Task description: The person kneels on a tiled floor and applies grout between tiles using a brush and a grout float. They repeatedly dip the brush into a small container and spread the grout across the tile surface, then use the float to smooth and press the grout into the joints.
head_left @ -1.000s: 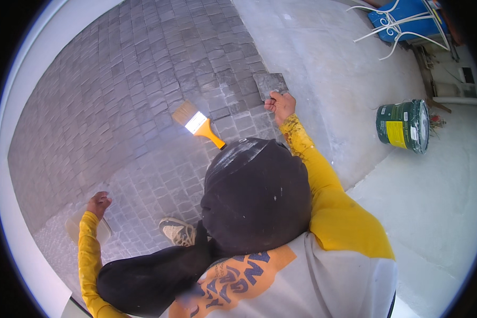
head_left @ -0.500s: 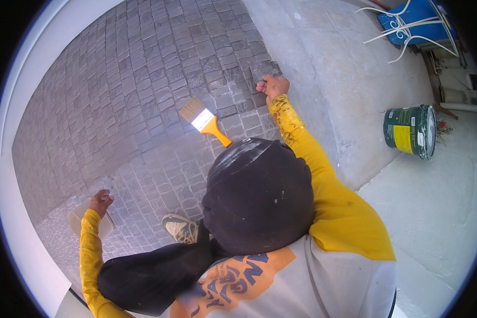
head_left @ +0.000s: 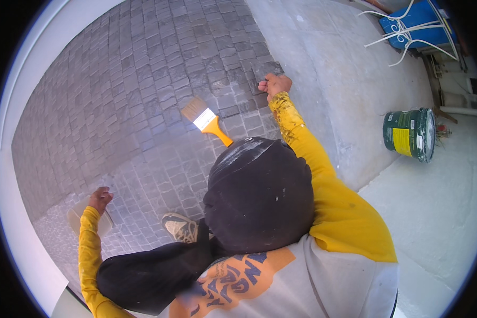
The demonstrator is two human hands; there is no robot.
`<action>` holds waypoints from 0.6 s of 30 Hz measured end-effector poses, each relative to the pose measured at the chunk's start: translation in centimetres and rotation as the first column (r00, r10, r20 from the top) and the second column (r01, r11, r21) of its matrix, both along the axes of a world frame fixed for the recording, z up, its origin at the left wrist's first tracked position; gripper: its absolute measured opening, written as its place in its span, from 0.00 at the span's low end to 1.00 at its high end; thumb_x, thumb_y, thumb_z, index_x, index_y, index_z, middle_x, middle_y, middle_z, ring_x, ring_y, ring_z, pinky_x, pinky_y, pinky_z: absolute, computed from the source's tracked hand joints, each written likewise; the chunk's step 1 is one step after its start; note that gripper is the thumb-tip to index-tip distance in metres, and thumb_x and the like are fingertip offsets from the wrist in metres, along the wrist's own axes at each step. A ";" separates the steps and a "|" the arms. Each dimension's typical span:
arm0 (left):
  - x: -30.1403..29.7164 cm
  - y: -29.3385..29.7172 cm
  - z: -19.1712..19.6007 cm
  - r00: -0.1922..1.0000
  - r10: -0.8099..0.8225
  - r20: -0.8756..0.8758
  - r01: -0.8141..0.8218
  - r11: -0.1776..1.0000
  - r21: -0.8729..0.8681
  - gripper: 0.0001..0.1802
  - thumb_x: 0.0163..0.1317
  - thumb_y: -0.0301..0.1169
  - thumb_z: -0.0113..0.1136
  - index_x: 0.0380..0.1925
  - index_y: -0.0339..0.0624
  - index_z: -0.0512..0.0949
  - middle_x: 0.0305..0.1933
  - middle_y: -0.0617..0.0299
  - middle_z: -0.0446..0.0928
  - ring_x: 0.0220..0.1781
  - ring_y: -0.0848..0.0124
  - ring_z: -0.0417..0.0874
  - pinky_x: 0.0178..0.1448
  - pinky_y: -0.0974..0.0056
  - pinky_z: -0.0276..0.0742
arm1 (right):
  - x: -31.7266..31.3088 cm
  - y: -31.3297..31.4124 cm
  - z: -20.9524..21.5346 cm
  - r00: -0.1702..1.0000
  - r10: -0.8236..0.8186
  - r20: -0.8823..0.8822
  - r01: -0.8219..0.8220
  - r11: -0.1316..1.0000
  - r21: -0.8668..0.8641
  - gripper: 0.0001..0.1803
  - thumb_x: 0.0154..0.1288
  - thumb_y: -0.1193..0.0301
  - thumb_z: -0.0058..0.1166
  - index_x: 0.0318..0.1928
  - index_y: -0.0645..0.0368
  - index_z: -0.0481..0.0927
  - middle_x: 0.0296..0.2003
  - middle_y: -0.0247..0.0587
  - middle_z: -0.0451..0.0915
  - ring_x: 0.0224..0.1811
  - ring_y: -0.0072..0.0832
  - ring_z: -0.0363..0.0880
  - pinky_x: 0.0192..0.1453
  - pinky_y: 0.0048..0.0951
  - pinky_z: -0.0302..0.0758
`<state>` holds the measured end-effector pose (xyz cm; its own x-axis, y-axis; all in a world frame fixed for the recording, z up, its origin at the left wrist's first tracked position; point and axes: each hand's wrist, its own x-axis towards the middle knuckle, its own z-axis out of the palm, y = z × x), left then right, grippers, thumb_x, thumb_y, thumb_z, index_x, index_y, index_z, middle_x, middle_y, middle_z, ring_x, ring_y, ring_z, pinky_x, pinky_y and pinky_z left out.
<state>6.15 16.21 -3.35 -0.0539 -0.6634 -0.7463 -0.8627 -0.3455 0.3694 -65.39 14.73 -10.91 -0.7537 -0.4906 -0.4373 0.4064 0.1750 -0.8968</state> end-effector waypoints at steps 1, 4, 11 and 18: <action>-0.1 0.0 0.0 1.000 -0.023 0.004 0.023 1.000 0.003 0.26 0.63 0.35 0.65 0.58 0.35 0.73 0.55 0.47 0.79 0.57 0.57 0.80 0.62 0.58 0.76 | 0.0 0.0 0.0 1.000 -0.009 -0.008 0.009 1.000 -0.006 0.08 0.57 0.81 0.56 0.31 0.73 0.69 0.23 0.51 0.76 0.18 0.36 0.80 0.19 0.33 0.80; -0.2 -0.1 0.1 0.999 -0.046 0.029 0.045 0.999 0.021 0.27 0.64 0.37 0.65 0.60 0.36 0.72 0.58 0.42 0.77 0.61 0.52 0.79 0.63 0.57 0.75 | -0.1 -0.1 0.0 0.999 -0.024 -0.043 0.025 0.999 0.031 0.08 0.57 0.81 0.56 0.30 0.72 0.69 0.23 0.50 0.76 0.16 0.36 0.79 0.18 0.32 0.79; -0.7 -0.1 0.4 0.999 -0.048 0.018 0.048 0.999 0.010 0.26 0.64 0.37 0.65 0.59 0.36 0.73 0.58 0.42 0.78 0.61 0.52 0.79 0.62 0.57 0.76 | -0.4 -0.7 0.2 0.997 0.029 -0.073 -0.025 0.998 0.061 0.09 0.56 0.81 0.56 0.30 0.71 0.68 0.24 0.50 0.76 0.16 0.36 0.80 0.17 0.33 0.78; -1.3 -0.1 1.2 0.999 -0.035 0.029 0.035 0.999 -0.015 0.26 0.64 0.37 0.64 0.58 0.37 0.74 0.57 0.43 0.78 0.60 0.53 0.80 0.62 0.58 0.76 | -0.4 -0.4 0.2 0.994 0.025 -0.109 -0.018 0.998 0.065 0.11 0.57 0.81 0.54 0.37 0.77 0.69 0.27 0.56 0.77 0.17 0.38 0.81 0.17 0.34 0.78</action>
